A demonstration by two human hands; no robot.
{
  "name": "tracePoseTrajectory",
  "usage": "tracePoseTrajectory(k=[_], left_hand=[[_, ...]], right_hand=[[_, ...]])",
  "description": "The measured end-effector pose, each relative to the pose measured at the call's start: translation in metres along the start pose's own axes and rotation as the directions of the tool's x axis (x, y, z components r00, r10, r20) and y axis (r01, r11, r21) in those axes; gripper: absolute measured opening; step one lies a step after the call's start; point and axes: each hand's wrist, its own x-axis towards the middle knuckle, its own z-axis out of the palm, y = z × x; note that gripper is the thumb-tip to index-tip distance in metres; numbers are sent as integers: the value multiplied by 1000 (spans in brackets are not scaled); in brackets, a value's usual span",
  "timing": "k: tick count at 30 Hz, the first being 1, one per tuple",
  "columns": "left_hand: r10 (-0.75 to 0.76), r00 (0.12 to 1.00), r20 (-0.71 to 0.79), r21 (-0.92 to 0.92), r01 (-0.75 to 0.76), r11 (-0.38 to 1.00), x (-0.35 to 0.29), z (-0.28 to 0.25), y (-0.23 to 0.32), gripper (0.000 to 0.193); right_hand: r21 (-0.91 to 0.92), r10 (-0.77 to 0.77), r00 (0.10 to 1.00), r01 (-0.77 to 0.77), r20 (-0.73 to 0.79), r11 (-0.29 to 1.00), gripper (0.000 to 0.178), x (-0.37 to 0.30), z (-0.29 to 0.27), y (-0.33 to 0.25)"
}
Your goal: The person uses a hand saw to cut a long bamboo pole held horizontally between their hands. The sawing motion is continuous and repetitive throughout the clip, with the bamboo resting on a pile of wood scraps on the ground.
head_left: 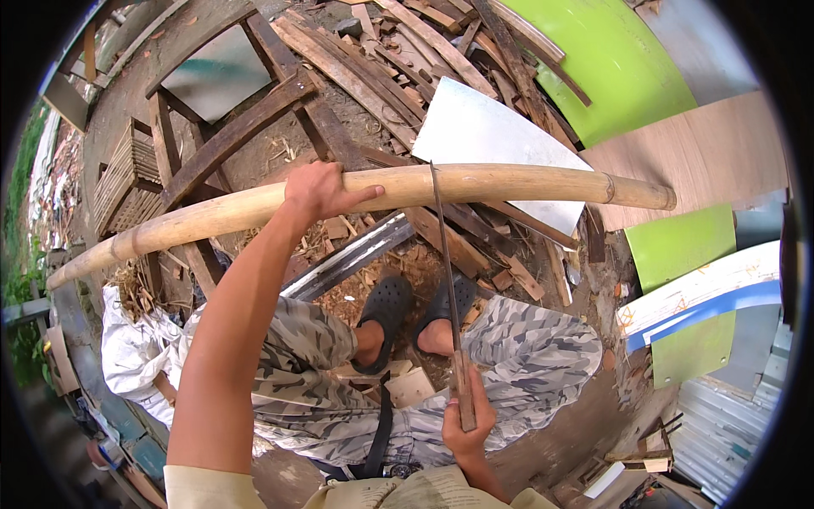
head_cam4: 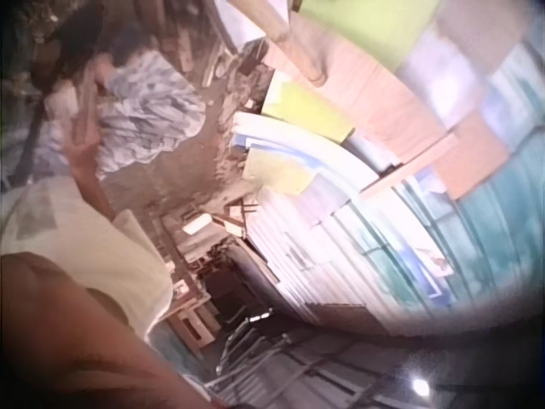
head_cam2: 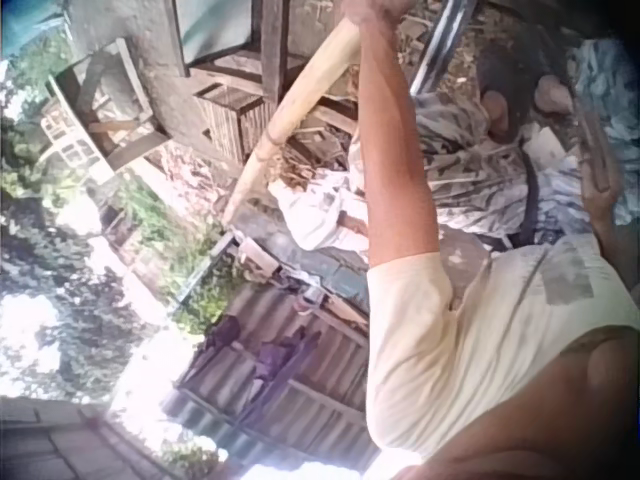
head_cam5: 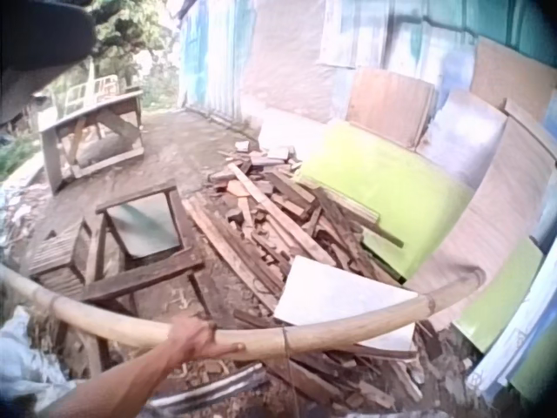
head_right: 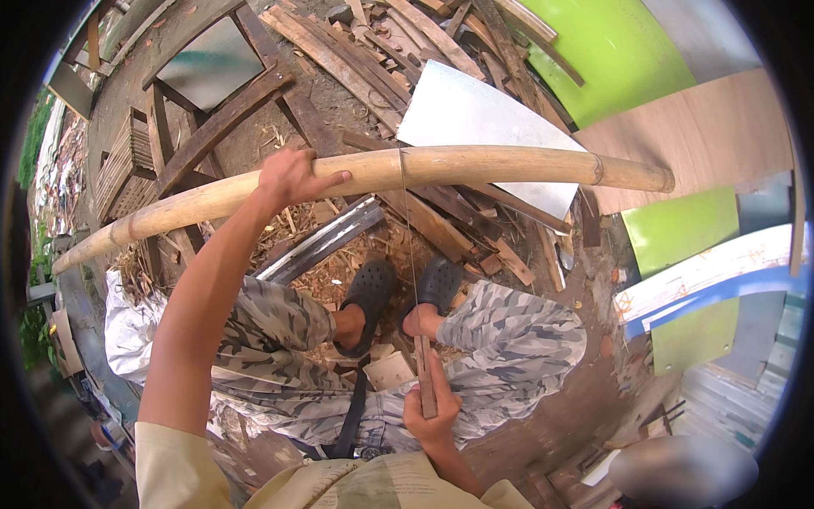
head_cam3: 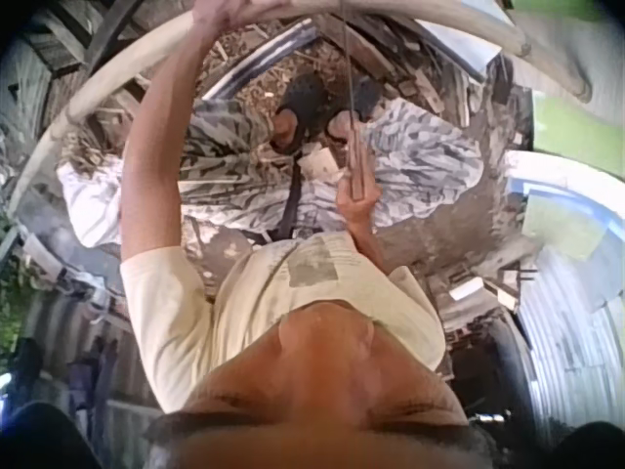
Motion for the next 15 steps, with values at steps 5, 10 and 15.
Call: tracePoseTrajectory(k=[5,10,15], left_hand=[[-16,999,36,-37,17,999,2,-6,6,107],[-48,998,36,-51,50,997,-11,-5,9,104],[-68,995,67,-51,72,996,-4,-8,1,110]], right_hand=[[140,36,998,-28,-54,990,57,171,66,2],[244,197,980,-196,18,950,62,168,62,-9],[21,54,998,-54,33,998,60,24,0,-17]])
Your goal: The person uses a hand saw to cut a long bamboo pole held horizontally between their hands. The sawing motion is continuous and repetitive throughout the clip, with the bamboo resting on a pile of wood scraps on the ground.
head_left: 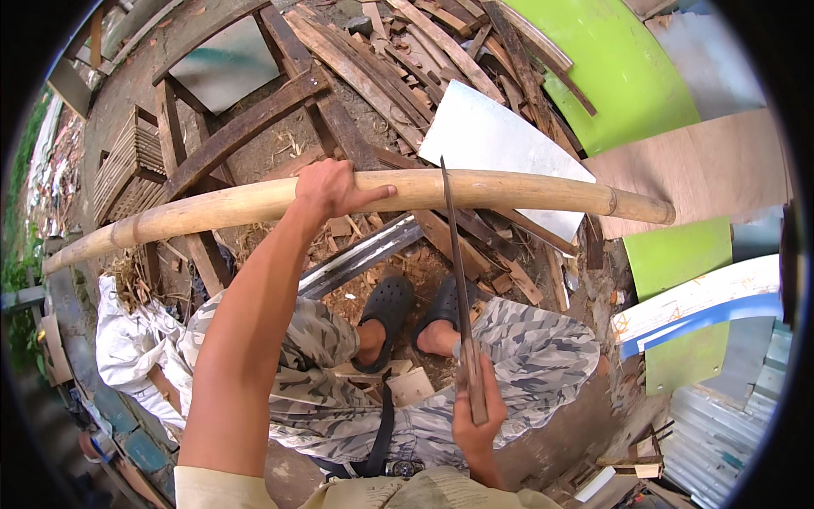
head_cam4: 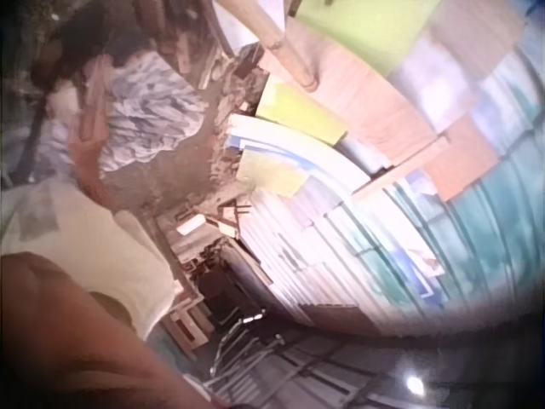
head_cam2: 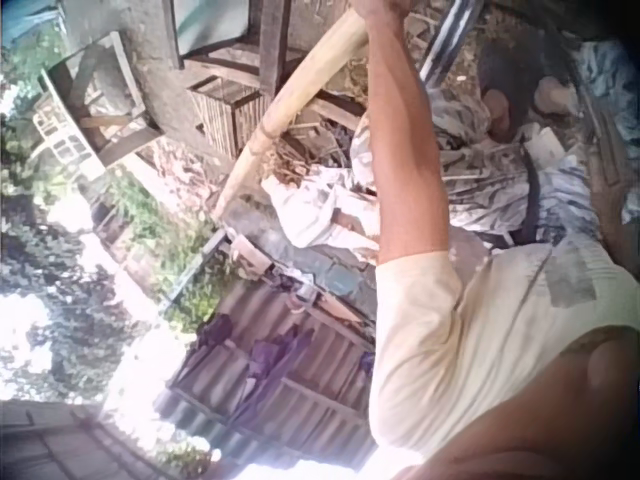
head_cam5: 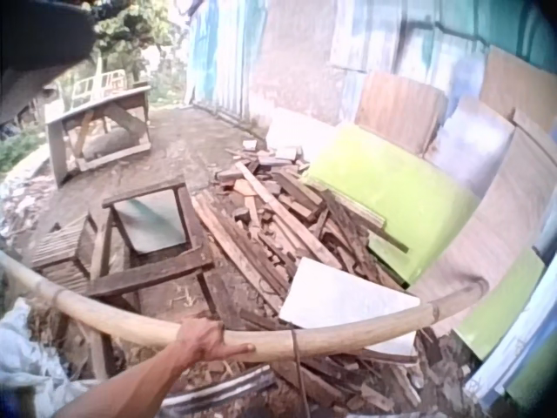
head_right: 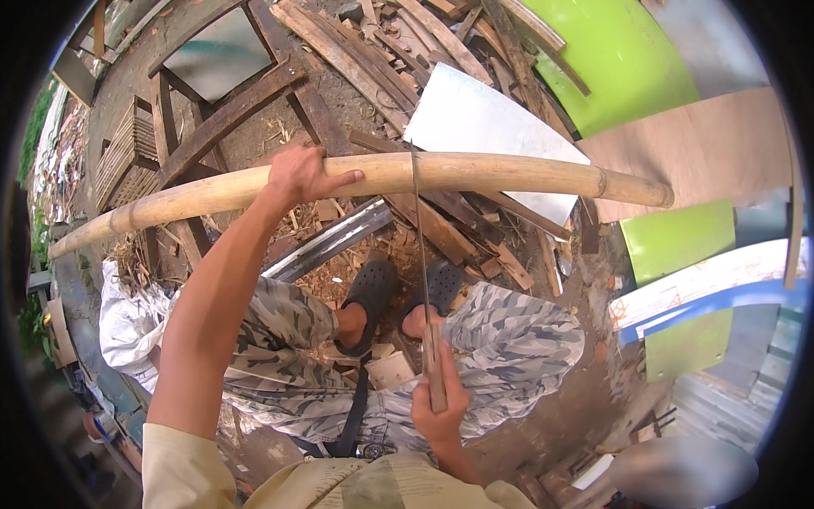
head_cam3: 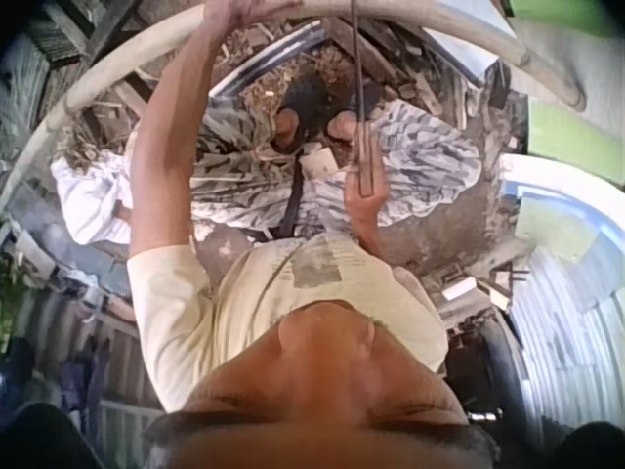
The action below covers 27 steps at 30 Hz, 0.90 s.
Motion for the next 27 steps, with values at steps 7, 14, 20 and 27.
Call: tracePoseTrajectory(k=[7,14,20,27], left_hand=[[21,999,-36,-17,-21,1000,9,-1,7,110],[10,997,-78,0,-10,1000,1,0,-1,111],[-25,1000,7,-13,25,1000,-3,0,4,109],[-2,994,-106,-18,0,1000,11,6,-1,108]], right_hand=[[93,17,999,-13,-38,996,58,176,61,2],[44,-17,1000,18,-14,999,63,86,39,-7],[-110,-214,976,209,-34,972,67,27,8,-7],[75,-96,992,102,-77,992,62,146,60,10]])
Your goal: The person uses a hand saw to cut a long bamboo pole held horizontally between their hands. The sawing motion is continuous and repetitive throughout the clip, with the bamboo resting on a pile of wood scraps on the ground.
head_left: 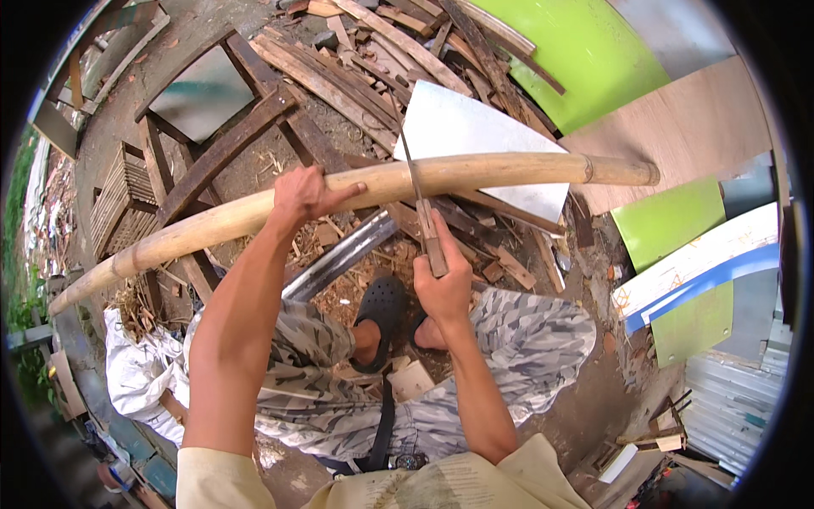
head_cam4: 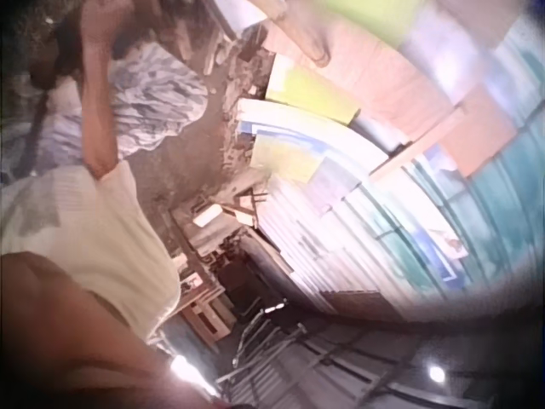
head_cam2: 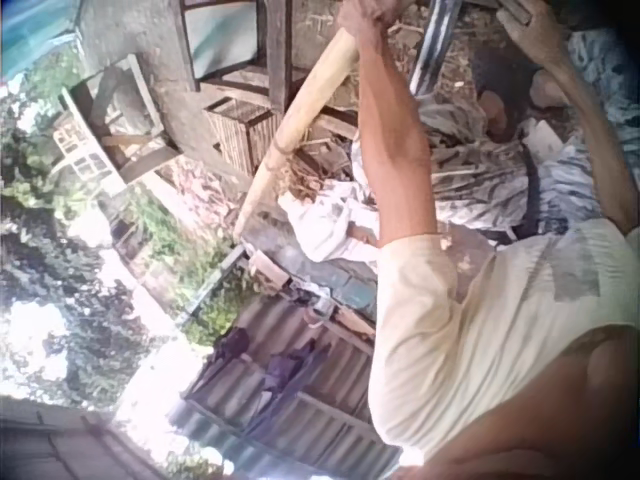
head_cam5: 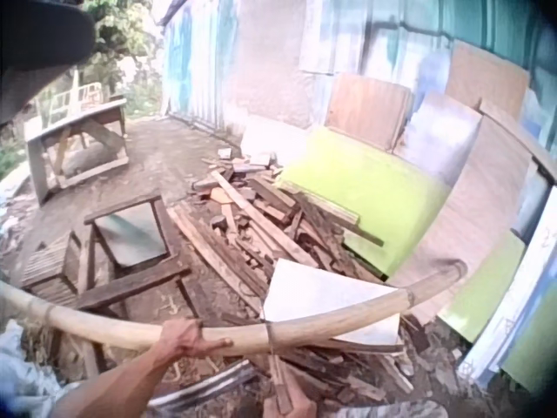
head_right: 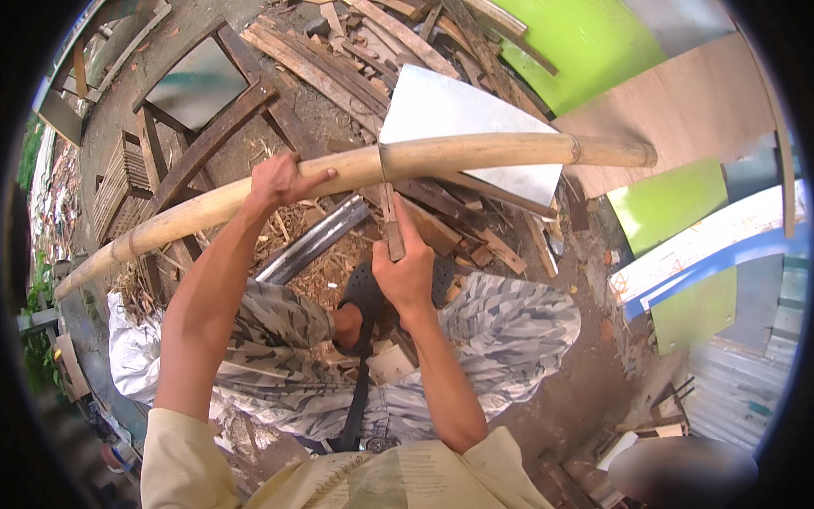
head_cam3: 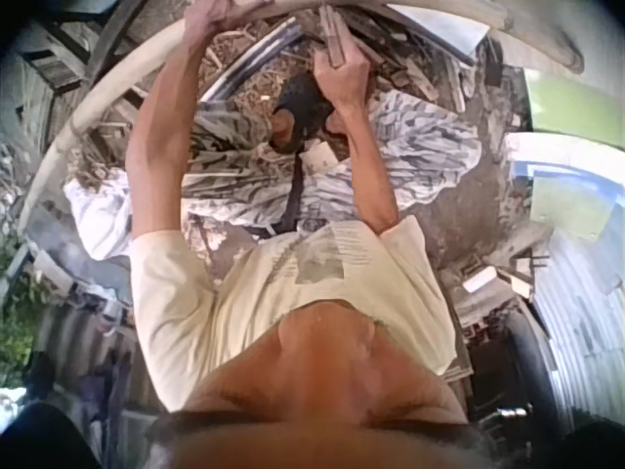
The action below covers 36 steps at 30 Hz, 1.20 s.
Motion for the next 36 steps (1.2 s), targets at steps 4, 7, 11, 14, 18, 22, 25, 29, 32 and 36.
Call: tracePoseTrajectory(k=[4,7,11,14,18,22,25,29,32,36], left_hand=[[-39,997,70,34,37,999,0,-7,5,105],[-37,996,81,16,36,999,-4,-5,2,110],[27,999,-44,21,-26,999,-3,4,-5,112],[15,999,31,44,-17,999,4,2,12,113],[-16,999,37,43,14,999,-10,-2,3,111],[-42,996,75,26,41,999,-12,-6,3,110],[-39,997,64,5,39,999,-5,-13,6,110],[-25,1000,16,-2,25,1000,-3,-4,5,108],[-36,998,45,-3,36,999,1,-15,11,103],[-36,996,85,14,35,999,-9,-4,5,109]], right_hand=[[23,150,987,-152,59,988,67,-85,-42,-25],[-52,57,995,-53,76,997,68,-139,-73,-41],[5,49,998,-49,42,999,64,-79,-54,-32],[-31,-125,990,123,-60,992,59,47,9,12],[24,131,989,-133,75,991,62,33,5,-13],[-46,59,995,-56,81,997,66,-83,-59,-49],[-76,83,992,-76,95,994,65,-106,-84,-64],[-41,189,977,-185,96,982,64,-16,-25,-51],[-36,-15,1000,16,25,999,62,35,5,-6],[12,26,1000,-26,1,1000,63,-4,-4,-20]])
